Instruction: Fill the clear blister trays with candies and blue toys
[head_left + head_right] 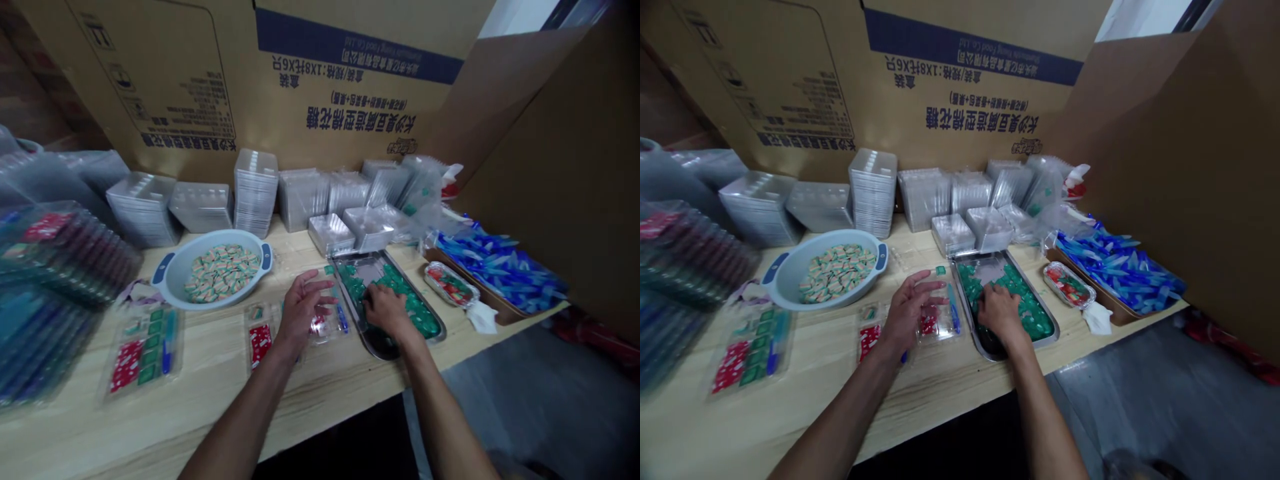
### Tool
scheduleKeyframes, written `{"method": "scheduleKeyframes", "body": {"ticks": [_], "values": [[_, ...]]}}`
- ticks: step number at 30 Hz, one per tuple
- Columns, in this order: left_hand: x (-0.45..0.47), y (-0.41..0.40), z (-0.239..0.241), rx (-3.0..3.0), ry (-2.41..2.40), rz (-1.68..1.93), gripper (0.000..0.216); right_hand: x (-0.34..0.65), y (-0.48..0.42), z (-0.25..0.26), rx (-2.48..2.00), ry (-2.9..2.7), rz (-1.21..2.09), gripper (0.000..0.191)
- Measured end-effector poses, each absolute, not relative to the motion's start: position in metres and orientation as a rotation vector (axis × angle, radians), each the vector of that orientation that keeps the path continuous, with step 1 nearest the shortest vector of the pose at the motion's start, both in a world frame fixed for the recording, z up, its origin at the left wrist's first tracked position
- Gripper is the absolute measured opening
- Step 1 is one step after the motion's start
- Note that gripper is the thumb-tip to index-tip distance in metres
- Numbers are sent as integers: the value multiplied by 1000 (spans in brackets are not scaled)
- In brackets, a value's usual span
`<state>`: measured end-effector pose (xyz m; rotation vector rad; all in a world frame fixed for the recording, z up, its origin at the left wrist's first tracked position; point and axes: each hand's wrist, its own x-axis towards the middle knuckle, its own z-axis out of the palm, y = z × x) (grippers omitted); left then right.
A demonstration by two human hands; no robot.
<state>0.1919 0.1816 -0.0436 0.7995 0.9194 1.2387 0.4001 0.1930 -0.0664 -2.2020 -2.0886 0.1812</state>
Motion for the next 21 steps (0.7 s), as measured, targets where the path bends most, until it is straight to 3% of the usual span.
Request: {"method": "scheduleKeyframes", "body": {"ticks": [2, 7, 12, 16, 21], "values": [[192, 181, -44, 803, 924, 1246, 56, 396, 196, -69, -2164, -2062, 233, 17], [192, 178, -46, 919, 918, 1293, 85, 409, 195, -70, -1833, -1634, 475, 10], [199, 171, -45, 1182, 1001, 1145, 35, 390, 175, -51, -1379, -1529, 626, 18], [202, 167, -42, 1279, 1036, 1190, 31, 354, 160, -30, -1324, -1661, 571, 13], [199, 171, -43, 1249, 1021, 1191, 33, 341, 155, -18, -1385, -1788, 509, 21]]}}
